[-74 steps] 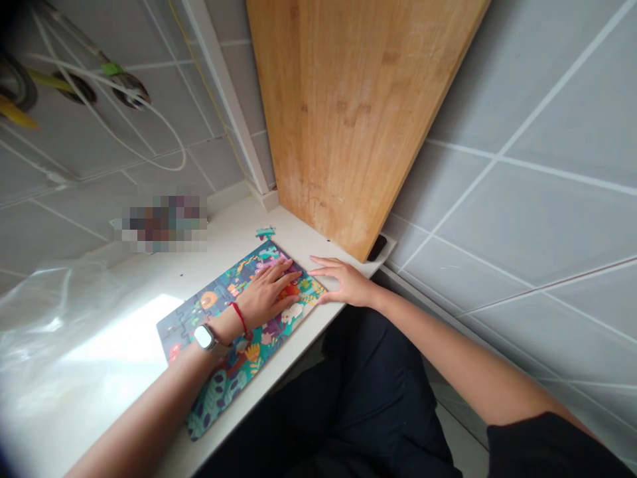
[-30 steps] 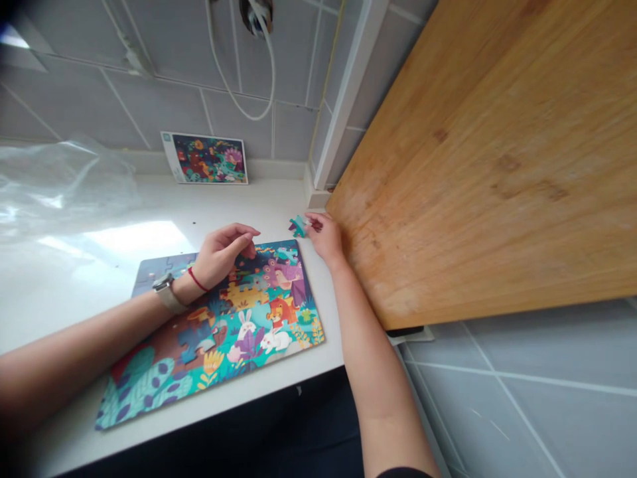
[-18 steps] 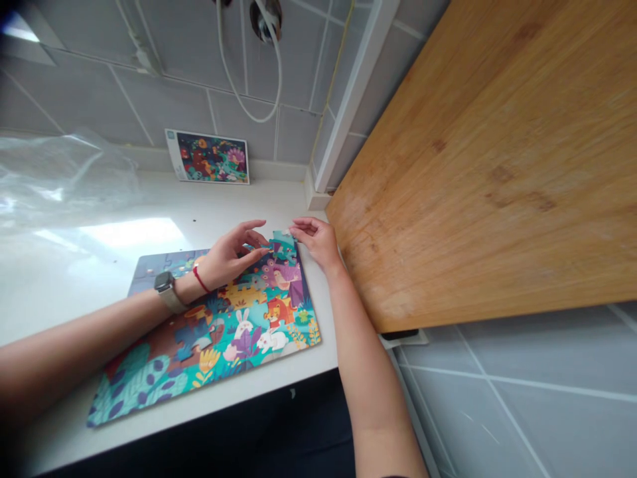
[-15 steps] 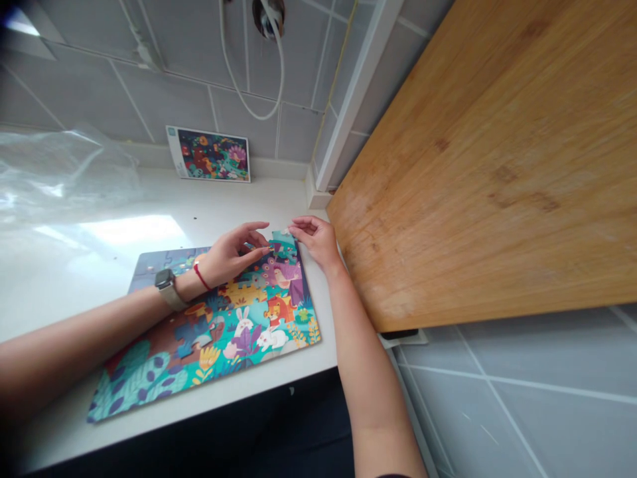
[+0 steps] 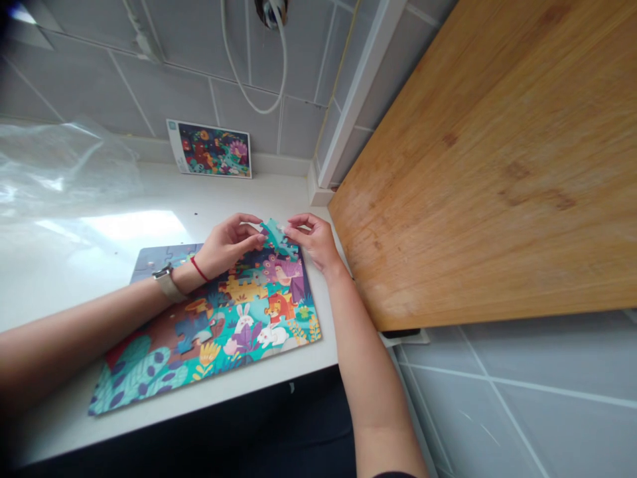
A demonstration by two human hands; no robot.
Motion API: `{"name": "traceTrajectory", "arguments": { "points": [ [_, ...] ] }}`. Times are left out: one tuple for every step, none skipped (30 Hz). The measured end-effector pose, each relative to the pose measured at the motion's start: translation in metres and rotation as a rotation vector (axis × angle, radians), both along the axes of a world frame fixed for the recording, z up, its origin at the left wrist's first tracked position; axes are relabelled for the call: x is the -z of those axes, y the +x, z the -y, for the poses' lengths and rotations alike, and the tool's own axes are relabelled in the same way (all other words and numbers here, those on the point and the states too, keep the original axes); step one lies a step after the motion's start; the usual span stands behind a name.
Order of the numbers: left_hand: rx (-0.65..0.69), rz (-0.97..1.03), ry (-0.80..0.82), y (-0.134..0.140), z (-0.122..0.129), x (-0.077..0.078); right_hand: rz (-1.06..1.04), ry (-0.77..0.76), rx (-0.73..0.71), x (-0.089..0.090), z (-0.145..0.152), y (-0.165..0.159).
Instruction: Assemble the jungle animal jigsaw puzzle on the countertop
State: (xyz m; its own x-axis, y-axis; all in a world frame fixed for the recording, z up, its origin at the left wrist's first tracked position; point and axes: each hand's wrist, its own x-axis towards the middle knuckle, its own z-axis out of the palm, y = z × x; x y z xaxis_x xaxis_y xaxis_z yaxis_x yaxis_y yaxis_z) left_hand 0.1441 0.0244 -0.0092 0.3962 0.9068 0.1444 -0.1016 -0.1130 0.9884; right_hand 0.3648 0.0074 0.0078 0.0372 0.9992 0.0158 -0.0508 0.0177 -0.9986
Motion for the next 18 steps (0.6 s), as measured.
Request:
{"name": "traceTrajectory", "arguments": {
  "points": [
    [-0.025,0.017,-0.020,0.000,-0.001,0.000,-0.005,-0.005,-0.042,0.000,0.001,0.000],
    [-0.046,0.026,-0.034,-0.001,-0.003,-0.001,-0.009,-0.008,-0.087,-0.001,0.002,0.000],
    [-0.062,0.027,-0.042,-0.001,-0.003,-0.001,-0.009,-0.011,-0.129,-0.001,0.002,0.000],
    [-0.070,0.023,-0.041,-0.001,-0.004,-0.001,-0.004,-0.019,-0.171,-0.001,0.003,0.000],
    [-0.072,0.014,-0.032,-0.001,-0.004,-0.001,0.004,-0.030,-0.206,-0.001,0.005,-0.001],
    [-0.068,0.004,-0.020,-0.001,-0.004,-0.001,0.018,-0.045,-0.238,-0.002,0.006,-0.001],
    [-0.063,-0.004,-0.008,-0.001,-0.004,-0.001,0.036,-0.062,-0.268,-0.002,0.007,-0.003],
    [-0.057,-0.009,0.001,-0.001,-0.004,-0.002,0.052,-0.077,-0.296,-0.003,0.009,-0.004],
    [-0.050,-0.012,0.004,-0.001,-0.004,-0.002,0.067,-0.086,-0.320,-0.003,0.010,-0.006],
    [-0.044,-0.014,0.005,-0.001,-0.004,-0.002,0.079,-0.090,-0.337,-0.004,0.011,-0.007],
    [-0.039,-0.017,0.003,-0.001,-0.003,-0.002,0.087,-0.092,-0.348,-0.005,0.012,-0.008],
    [-0.032,-0.021,0.001,-0.001,-0.003,-0.003,0.093,-0.094,-0.352,-0.006,0.013,-0.009],
    [-0.025,-0.026,-0.001,-0.002,-0.003,-0.003,0.099,-0.094,-0.347,-0.007,0.014,-0.009],
    [-0.019,-0.033,0.001,-0.002,-0.002,-0.004,0.107,-0.092,-0.337,-0.007,0.014,-0.009],
    [-0.012,-0.042,0.008,-0.002,-0.002,-0.004,0.116,-0.088,-0.331,-0.008,0.015,-0.008],
    [-0.004,-0.059,0.024,-0.002,-0.001,-0.005,0.124,-0.084,-0.332,-0.009,0.015,-0.007],
    [0.004,-0.085,0.049,-0.002,0.001,-0.006,0.130,-0.080,-0.341,-0.010,0.015,-0.006],
    [0.015,-0.117,0.081,-0.003,0.002,-0.006,0.132,-0.078,-0.358,-0.011,0.015,-0.005]
  ]
}}
